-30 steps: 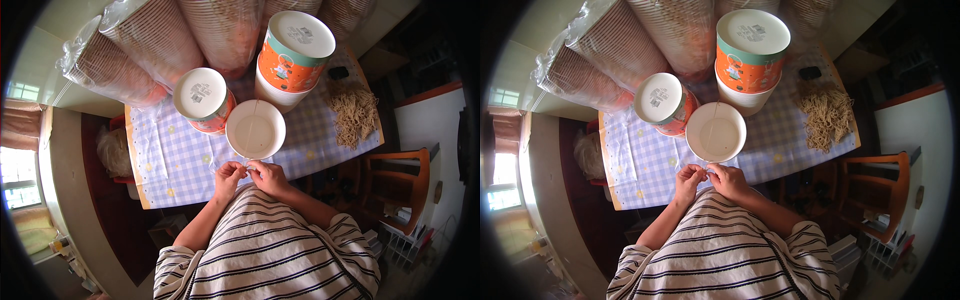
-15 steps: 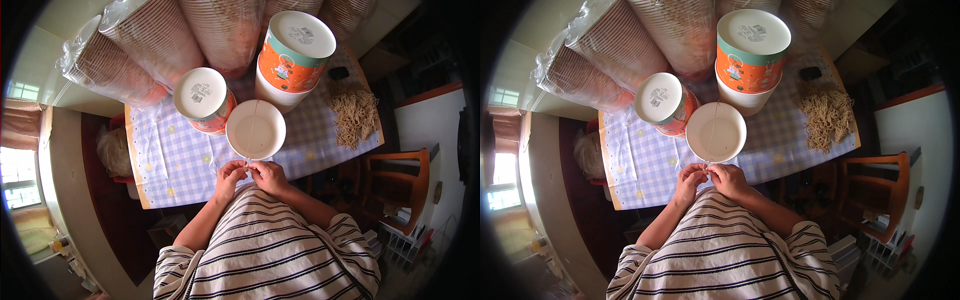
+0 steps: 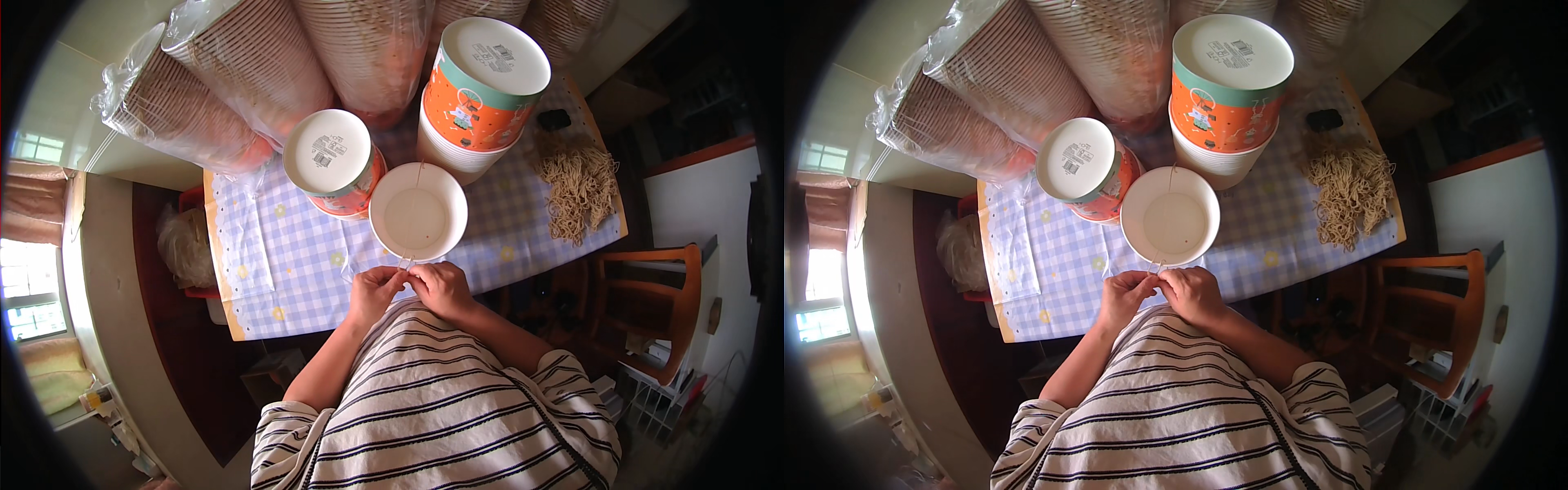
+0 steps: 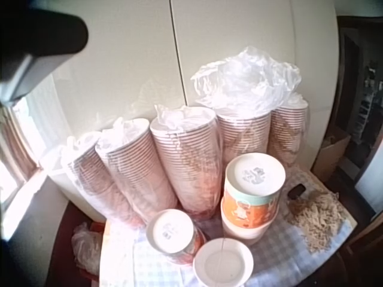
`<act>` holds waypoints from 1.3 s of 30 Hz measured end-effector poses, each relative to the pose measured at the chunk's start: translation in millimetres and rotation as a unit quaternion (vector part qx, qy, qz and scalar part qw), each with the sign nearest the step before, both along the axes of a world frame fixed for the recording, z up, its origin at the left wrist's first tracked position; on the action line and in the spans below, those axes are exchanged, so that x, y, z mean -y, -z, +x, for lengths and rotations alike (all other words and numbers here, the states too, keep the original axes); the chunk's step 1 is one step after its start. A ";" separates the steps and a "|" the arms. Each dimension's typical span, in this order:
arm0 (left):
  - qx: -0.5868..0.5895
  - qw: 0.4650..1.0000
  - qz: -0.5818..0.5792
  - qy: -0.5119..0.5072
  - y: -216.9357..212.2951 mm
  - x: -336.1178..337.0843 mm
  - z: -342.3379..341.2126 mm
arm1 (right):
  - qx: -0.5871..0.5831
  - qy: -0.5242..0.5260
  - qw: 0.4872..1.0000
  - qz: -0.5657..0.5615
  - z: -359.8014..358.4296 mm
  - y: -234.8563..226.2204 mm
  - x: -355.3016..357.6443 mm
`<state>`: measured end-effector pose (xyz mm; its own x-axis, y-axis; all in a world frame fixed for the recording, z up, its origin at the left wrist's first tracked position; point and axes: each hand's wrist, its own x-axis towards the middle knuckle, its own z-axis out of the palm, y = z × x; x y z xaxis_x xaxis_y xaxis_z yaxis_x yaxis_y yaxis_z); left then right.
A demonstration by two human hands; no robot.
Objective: Applying labels to paper bowls and filling them with decorative straw filler at a workspace.
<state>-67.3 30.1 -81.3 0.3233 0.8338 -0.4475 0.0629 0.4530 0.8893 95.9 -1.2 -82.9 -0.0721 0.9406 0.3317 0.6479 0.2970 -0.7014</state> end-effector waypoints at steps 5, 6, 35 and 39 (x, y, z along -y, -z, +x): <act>0.035 0.999 -0.010 -0.020 6.4 0.0 -3.2 | 0.004 -0.005 1.000 0.018 -0.5 -0.5 -0.7; 0.024 1.000 -0.011 -0.017 4.1 -1.1 -3.3 | 0.006 -0.006 1.000 0.022 -0.3 -0.3 -0.9; 0.028 0.998 -0.049 -0.012 0.9 -2.6 -5.6 | -0.008 -0.020 1.000 -0.003 -0.6 -2.9 -1.3; 0.069 0.994 -0.085 -0.028 -0.5 -4.6 -8.8 | -0.003 -0.019 1.000 -0.014 -0.3 -4.3 -1.3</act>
